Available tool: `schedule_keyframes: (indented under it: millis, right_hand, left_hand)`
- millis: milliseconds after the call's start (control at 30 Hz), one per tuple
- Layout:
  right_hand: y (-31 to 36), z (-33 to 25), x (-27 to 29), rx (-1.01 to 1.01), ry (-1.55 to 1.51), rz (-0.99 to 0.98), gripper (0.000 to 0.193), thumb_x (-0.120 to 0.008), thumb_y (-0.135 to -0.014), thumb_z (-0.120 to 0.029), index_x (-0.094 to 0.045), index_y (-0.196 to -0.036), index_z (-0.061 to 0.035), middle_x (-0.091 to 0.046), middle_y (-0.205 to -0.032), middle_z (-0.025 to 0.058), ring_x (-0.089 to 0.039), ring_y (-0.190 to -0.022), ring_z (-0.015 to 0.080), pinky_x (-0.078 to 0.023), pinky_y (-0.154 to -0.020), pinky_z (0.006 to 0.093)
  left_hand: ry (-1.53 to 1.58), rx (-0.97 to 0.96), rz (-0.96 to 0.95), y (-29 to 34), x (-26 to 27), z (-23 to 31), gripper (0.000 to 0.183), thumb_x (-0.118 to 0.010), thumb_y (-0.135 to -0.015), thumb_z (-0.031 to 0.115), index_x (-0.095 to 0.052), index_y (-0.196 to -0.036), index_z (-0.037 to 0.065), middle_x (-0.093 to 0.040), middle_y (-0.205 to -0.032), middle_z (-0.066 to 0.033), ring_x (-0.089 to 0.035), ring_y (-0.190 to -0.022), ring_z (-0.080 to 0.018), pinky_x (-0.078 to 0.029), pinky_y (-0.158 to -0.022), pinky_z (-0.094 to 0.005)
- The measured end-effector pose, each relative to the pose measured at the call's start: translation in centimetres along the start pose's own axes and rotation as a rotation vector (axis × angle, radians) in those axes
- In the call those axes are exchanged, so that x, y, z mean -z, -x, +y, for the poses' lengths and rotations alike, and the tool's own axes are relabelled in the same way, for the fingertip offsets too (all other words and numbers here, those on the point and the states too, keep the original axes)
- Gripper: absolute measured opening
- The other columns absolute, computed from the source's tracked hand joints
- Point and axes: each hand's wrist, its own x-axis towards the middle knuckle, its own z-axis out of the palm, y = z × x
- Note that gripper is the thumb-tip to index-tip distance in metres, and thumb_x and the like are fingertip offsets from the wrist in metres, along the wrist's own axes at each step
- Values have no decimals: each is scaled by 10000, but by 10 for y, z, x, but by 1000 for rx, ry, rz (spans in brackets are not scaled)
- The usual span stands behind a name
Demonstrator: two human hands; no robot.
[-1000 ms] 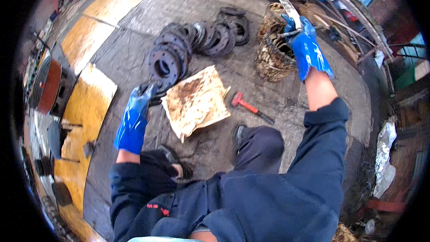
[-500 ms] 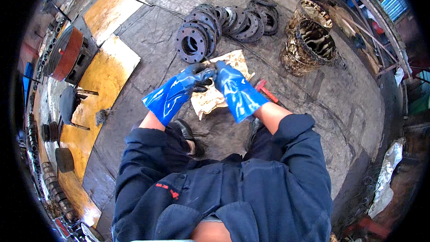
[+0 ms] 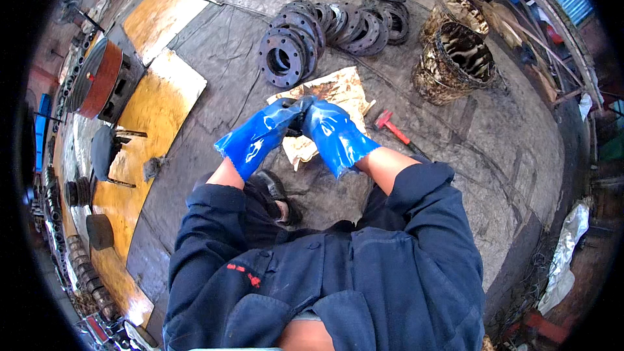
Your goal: The person cleans a metal ring using a metal tool and a hammer to remove debris, while wearing blue gloves on a fabrication floor.
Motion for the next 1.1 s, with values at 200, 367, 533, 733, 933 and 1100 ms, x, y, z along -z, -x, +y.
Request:
schedule_keyframes:
  millis: [200,367,533,733,933,1100]
  right_hand:
    - [-11,74,8,-323,-339,-169,255,-555,-849,-210,-642,-837,30,-629,-683,96,-566,-601,183,-449,-565,333]
    - [-19,132,5,-443,-498,-232,368,-550,-875,-355,-664,-774,-21,-649,-669,83,-580,-583,172,-447,-549,338]
    - [-26,170,-62,-493,-346,-278,361,-565,-843,-315,-647,-826,36,-647,-717,190,-614,-645,259,-471,-629,398]
    - [-42,186,-110,-451,-366,-249,301,-579,-828,-285,-645,-804,8,-623,-719,231,-625,-664,347,-479,-622,422]
    - [-77,191,-105,-628,-349,-357,299,-563,-857,-309,-630,-912,-22,-640,-706,167,-625,-600,265,-478,-573,390]
    - [-76,196,-135,-542,-208,-333,257,-570,-841,-298,-625,-907,-55,-647,-727,162,-647,-662,312,-498,-602,420]
  left_hand:
    - [-317,39,-6,-13,19,-1,564,-678,-812,496,-608,-1076,2,-629,-852,-79,-596,-723,-172,-480,-591,-309]
    - [35,292,223,-43,58,6,441,-708,-808,429,-603,-972,34,-605,-804,-48,-552,-635,-158,-427,-531,-316]
    - [41,49,456,-120,116,-1,385,-663,-838,431,-627,-980,76,-630,-883,-23,-561,-775,-132,-432,-713,-301]
    - [203,-138,349,-219,119,10,385,-664,-848,379,-619,-1088,81,-641,-992,-85,-574,-846,-181,-446,-716,-341]
    - [790,-132,482,-324,167,-2,240,-671,-840,239,-612,-961,40,-637,-867,-98,-582,-746,-271,-481,-660,-418]
    - [904,-89,430,-358,182,-14,233,-661,-840,228,-613,-965,37,-640,-870,-106,-587,-753,-278,-484,-666,-422]
